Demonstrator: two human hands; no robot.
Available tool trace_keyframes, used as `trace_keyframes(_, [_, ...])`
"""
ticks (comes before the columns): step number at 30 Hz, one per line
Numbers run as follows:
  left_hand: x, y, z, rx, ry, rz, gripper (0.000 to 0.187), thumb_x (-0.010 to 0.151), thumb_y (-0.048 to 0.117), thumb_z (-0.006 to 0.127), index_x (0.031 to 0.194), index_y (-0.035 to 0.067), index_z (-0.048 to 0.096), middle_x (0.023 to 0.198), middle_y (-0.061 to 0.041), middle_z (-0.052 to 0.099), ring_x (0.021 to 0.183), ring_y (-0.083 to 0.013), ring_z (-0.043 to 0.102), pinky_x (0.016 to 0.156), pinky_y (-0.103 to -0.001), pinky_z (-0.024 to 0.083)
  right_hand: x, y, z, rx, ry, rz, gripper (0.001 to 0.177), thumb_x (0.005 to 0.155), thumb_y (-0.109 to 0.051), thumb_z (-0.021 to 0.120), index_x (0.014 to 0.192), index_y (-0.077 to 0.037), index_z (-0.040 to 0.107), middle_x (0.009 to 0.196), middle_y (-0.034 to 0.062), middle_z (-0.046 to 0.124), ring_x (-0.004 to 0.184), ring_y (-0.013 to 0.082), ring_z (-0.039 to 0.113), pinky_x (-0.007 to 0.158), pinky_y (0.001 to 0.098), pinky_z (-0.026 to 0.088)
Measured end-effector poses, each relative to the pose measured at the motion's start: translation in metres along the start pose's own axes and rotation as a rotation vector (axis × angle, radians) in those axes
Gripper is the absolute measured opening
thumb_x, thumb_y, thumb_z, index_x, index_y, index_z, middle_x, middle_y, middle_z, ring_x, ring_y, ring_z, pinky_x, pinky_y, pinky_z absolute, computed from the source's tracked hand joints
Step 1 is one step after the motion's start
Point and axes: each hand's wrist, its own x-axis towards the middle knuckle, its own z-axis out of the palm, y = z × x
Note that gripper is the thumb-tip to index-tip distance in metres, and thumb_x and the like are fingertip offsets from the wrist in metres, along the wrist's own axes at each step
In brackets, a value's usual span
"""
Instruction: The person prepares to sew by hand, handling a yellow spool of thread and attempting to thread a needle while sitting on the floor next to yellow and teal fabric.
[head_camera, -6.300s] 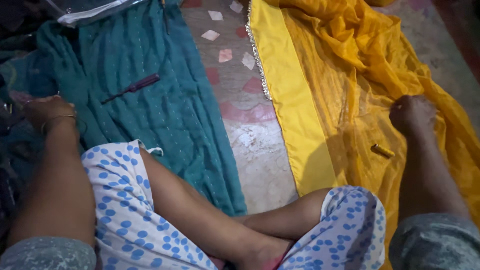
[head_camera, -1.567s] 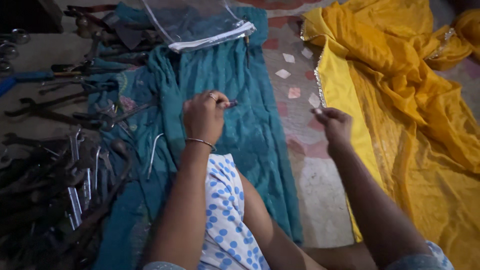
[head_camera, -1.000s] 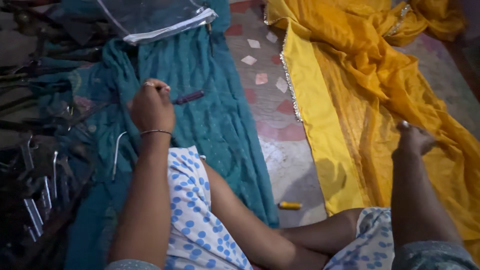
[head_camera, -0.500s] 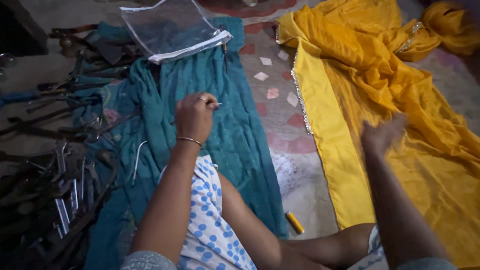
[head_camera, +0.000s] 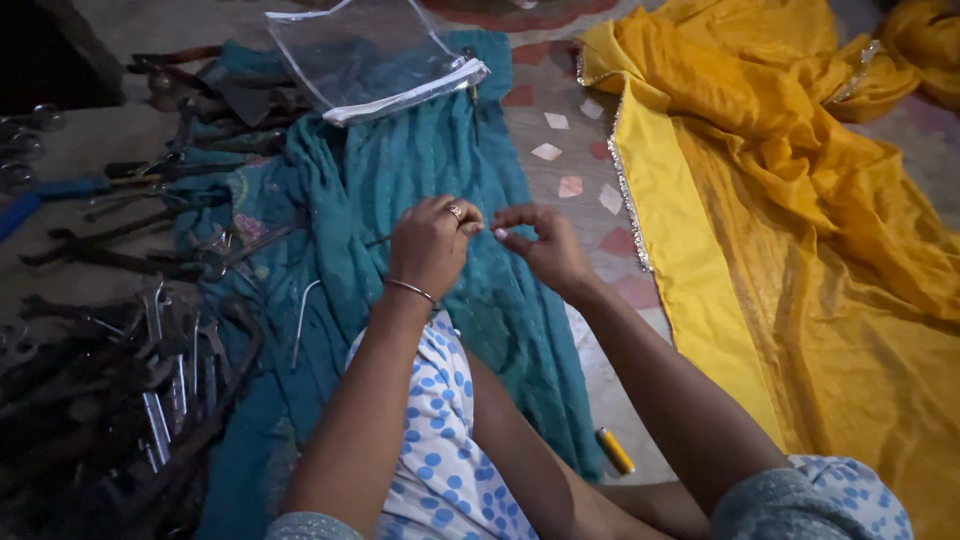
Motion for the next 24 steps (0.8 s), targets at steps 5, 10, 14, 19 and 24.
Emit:
trace_keyframes(5, [0.002, 0.000, 0.002, -0.055, -0.006, -0.039, 0.006, 0.087, 0.014, 0.075, 0.087, 0.011, 0.069, 0.090, -0.006, 0.070, 0.090, -0.0294, 0.067, 0.080, -0.044, 0.053, -0.003, 0.009, -0.013, -0.125, 0.055, 0.124, 0.014, 0.092, -0.017, 0.076, 0.099, -0.005, 0.074, 0.097, 0.0028, 0.077, 0.096, 0.0134, 0.071, 0.091, 0.0313, 0.052])
trace_keyframes(10, [0.002, -0.002, 0.001, -0.076, -0.021, -0.105, 0.007, 0.089, 0.013, 0.074, 0.088, 0.009, 0.069, 0.090, -0.007, 0.070, 0.090, -0.0301, 0.066, 0.078, -0.044, 0.053, -0.017, 0.037, -0.046, -0.082, 0.229, 0.260, 0.017, 0.093, -0.018, 0.074, 0.102, -0.003, 0.073, 0.096, 0.0056, 0.075, 0.092, 0.0157, 0.068, 0.083, 0.0339, 0.052])
trace_keyframes(14, [0.000, 0.000, -0.001, -0.079, -0.042, -0.162, 0.006, 0.091, 0.013, 0.072, 0.089, 0.009, 0.069, 0.091, -0.007, 0.071, 0.090, -0.0297, 0.066, 0.076, -0.044, 0.053, -0.049, 0.077, -0.087, -0.161, 0.341, 0.446, 0.020, 0.094, -0.020, 0.074, 0.104, -0.003, 0.075, 0.095, 0.0088, 0.075, 0.093, 0.0170, 0.069, 0.081, 0.0357, 0.054])
trace_keyframes(19, [0.001, 0.006, 0.001, -0.082, -0.049, -0.169, 0.006, 0.091, 0.015, 0.072, 0.088, 0.011, 0.069, 0.092, -0.004, 0.071, 0.092, -0.0280, 0.067, 0.077, -0.043, 0.054, -0.103, 0.131, -0.140, -0.444, 0.482, 0.370, 0.025, 0.094, -0.023, 0.075, 0.104, 0.001, 0.074, 0.100, 0.0162, 0.077, 0.097, 0.0251, 0.073, 0.087, 0.0383, 0.053])
trace_keyframes(24, [0.000, 0.019, 0.007, -0.062, -0.137, -0.130, 0.007, 0.090, 0.019, 0.074, 0.087, 0.014, 0.072, 0.091, -0.003, 0.071, 0.090, -0.0272, 0.067, 0.077, -0.043, 0.054, -0.135, 0.132, -0.174, -0.770, 0.451, 0.552, 0.033, 0.091, -0.029, 0.077, 0.111, -0.003, 0.075, 0.113, 0.0206, 0.073, 0.108, 0.0340, 0.069, 0.094, 0.0445, 0.052])
